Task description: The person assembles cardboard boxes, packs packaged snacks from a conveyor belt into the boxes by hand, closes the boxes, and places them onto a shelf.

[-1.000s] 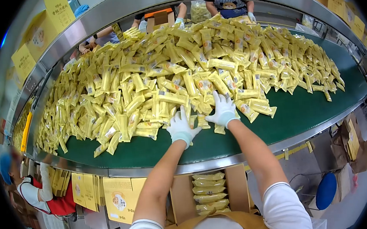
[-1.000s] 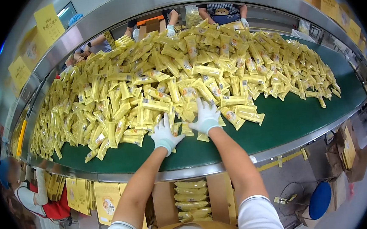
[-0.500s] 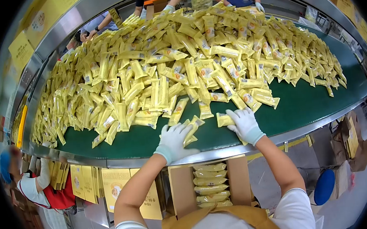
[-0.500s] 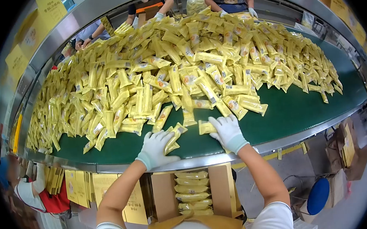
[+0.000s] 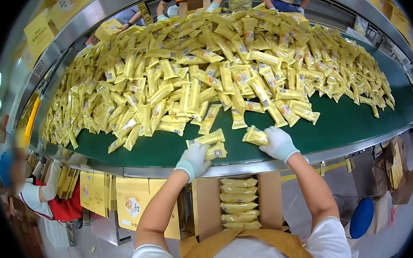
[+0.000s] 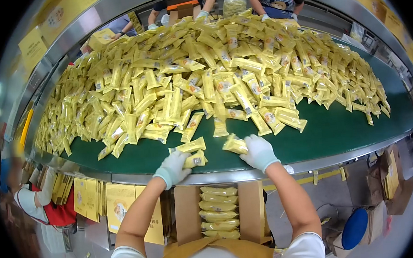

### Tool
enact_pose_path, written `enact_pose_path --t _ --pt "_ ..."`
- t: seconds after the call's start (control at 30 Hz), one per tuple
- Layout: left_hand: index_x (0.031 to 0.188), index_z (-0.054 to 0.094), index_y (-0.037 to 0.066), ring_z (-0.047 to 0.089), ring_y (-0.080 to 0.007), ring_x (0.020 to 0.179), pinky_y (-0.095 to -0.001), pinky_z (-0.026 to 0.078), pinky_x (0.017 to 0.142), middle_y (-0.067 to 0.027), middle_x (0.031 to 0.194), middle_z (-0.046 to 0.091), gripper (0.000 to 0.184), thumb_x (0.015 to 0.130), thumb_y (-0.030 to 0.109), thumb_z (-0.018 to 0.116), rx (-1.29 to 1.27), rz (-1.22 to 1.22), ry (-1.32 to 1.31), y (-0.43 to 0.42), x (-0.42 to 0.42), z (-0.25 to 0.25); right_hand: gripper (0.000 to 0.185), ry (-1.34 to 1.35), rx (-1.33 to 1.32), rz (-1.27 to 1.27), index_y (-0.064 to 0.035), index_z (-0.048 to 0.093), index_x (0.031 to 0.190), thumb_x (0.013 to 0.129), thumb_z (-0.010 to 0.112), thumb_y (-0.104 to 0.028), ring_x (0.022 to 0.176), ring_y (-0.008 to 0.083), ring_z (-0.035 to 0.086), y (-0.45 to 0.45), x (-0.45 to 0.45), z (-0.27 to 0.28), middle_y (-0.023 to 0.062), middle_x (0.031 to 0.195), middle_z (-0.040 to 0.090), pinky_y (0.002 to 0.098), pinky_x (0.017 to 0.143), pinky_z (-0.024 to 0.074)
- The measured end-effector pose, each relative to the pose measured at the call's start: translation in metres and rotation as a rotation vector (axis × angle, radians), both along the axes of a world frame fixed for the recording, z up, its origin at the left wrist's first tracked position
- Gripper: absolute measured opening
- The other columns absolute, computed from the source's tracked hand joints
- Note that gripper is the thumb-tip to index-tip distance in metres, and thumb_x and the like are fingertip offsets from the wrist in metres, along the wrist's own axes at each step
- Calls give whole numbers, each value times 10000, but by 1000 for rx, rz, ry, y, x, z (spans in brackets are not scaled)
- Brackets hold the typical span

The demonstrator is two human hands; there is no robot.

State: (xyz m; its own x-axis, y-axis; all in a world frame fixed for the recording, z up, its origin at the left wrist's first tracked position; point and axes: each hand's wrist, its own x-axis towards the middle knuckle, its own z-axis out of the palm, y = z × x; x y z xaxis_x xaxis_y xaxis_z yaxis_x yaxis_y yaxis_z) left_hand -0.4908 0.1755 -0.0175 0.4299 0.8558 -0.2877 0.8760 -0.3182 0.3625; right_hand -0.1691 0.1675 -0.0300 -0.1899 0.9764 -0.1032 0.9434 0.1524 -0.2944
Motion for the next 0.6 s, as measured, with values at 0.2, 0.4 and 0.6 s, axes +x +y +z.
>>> enact_pose_path --t 0.2,0.4,0.6 --pt "1216 645 86 603 -344 1093 -423 494 961 -155 1151 632 500 792 304 794 162 -53 7 -5 -1 -29 328 226 298 370 -91 616 1037 807 745 -287 954 357 674 56 -109 43 142 995 696 444 841 544" --pt "1169 668 113 609 -326 1070 -414 501 941 -130 1123 635 443 784 298 785 128 -152 101 -10 -18 -19 226 -39 -93 478 -92 636 1018 819 698 -179 963 356 702 92 -184 7 171 987 720 459 810 558" --pt "1116 659 89 611 -334 1069 -419 508 932 -133 1107 627 357 801 226 758 161 -20 19 -6 -57 -17 176 -15 -55 392 -92 650 1007 833 639 -114 952 366 704 69 -114 3 176 950 724 465 809 557"
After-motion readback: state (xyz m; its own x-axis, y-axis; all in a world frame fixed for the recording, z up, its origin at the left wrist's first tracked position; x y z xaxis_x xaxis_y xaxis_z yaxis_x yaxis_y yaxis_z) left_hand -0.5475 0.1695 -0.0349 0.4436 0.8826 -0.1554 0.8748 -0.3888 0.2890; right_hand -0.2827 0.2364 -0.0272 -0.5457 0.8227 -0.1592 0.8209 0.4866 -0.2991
